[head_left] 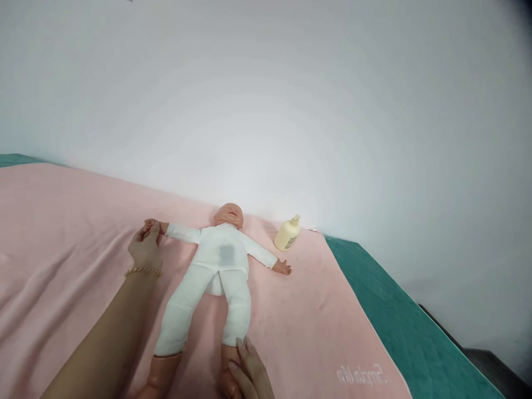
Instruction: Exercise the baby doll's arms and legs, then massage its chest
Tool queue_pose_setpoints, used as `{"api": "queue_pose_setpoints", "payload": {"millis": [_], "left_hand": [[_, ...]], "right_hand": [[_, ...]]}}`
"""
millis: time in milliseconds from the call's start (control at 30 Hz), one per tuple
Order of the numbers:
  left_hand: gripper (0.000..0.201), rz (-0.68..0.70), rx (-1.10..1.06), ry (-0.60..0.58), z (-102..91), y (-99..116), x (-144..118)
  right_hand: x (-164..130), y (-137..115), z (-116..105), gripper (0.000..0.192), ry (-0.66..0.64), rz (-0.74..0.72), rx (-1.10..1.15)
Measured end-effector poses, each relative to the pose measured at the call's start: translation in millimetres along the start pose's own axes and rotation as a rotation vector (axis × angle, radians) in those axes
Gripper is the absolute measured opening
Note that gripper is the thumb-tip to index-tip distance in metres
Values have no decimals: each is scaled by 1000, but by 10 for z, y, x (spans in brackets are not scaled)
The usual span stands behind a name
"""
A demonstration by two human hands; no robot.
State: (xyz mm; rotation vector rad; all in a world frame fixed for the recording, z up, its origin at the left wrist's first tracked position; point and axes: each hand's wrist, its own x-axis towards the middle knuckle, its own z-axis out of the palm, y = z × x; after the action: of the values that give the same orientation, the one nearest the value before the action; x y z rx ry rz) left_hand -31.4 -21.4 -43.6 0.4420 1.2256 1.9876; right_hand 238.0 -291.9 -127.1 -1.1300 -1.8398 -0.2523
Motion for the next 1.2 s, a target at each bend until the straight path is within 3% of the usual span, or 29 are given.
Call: {"api": "queue_pose_setpoints", "payload": {"millis": [167,333,433,567,700,767,833,933,1067,1200], "left_hand": [[33,150,58,-66,82,132,-111],[34,267,165,-327,151,299,-363],[32,351,365,-441,161,315,-482],[31,616,659,-611,179,243,-538],[28,913,690,-853,219,184,-553],[29,1009,691,-915,236,177,-562],[31,1036,697,-919,244,178,-573],[32,907,725,-841,237,193,-586],[28,628,729,-669,206,236,-565],[32,489,601,-441,168,259,-445]], "right_hand": [[157,129,-96,49,-134,-95,63],[543,99,-92,48,-97,115,123],[817,32,-63,46,-83,121,160],[1175,35,-44,44,-112,129,235],[1371,111,30,42,-124,245,301],[1390,146,79,43,-127,294,331],[1371,172,118,43,-124,311,349],[1306,193,133,40,-112,308,350],[1196,156,60,38,-109,310,337],[1036,51,-66,39,-111,292,315]]}}
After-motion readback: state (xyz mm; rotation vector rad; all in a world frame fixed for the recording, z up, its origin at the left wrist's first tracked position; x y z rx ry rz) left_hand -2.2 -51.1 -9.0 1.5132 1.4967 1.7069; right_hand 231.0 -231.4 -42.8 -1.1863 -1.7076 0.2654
